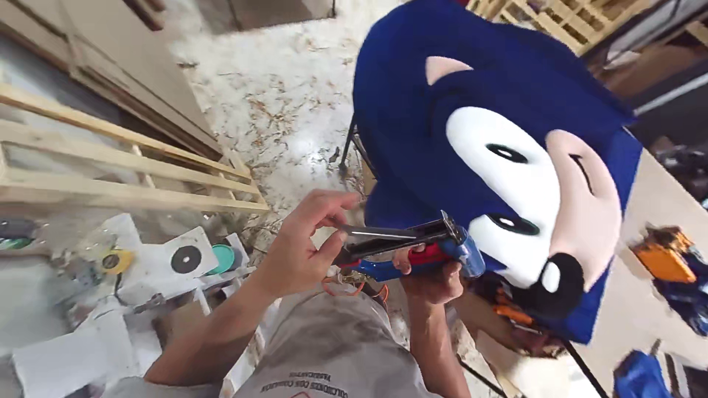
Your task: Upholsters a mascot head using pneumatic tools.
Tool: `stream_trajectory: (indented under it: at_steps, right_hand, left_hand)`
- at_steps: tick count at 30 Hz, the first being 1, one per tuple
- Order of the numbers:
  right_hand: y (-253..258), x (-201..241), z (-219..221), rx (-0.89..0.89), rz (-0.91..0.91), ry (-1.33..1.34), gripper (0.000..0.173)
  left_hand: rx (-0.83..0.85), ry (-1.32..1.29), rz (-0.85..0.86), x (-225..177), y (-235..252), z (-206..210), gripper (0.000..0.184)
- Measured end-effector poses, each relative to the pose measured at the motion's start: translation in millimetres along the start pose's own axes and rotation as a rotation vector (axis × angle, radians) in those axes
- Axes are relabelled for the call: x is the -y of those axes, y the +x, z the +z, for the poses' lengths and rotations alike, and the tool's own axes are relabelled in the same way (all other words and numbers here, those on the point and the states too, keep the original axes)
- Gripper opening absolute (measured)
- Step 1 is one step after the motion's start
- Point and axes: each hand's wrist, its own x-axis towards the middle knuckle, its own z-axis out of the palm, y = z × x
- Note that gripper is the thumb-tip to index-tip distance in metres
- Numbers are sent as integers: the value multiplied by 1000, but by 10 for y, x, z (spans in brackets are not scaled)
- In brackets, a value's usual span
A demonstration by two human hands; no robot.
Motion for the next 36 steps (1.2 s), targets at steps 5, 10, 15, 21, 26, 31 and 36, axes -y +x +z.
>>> stream_trajectory:
  at_steps: [5, 10, 15, 21, 26, 31, 36]
  right_hand:
    - [900, -671, 43, 40, 131, 126, 45]
    - [2196, -1206, -132, 49, 138, 275, 49]
    - [3451, -1592, -287, 1, 111, 496, 47]
    - [4417, -1941, -330, -137, 97, 601, 42]
    - [4764, -2355, -201, -93, 99, 481, 36]
    - [5497, -2378, -847, -81, 2, 273, 33]
    - [6251, -2528, -1544, -273, -161, 33, 38]
  left_hand:
    - [-178, 32, -61, 156, 340, -316, 39]
    - [-526, 315, -112, 562, 492, -1369, 44]
    - [-840, -195, -262, 1250, 1021, -2239, 48]
    - [-733, -368, -234, 1264, 2440, -2398, 68]
    - [-639, -358, -131, 1765, 3462, -2402, 58]
    - [-321, -317, -242, 2820, 4152, -2476, 50]
    - [-346, -110, -424, 4280, 4424, -3445, 58]
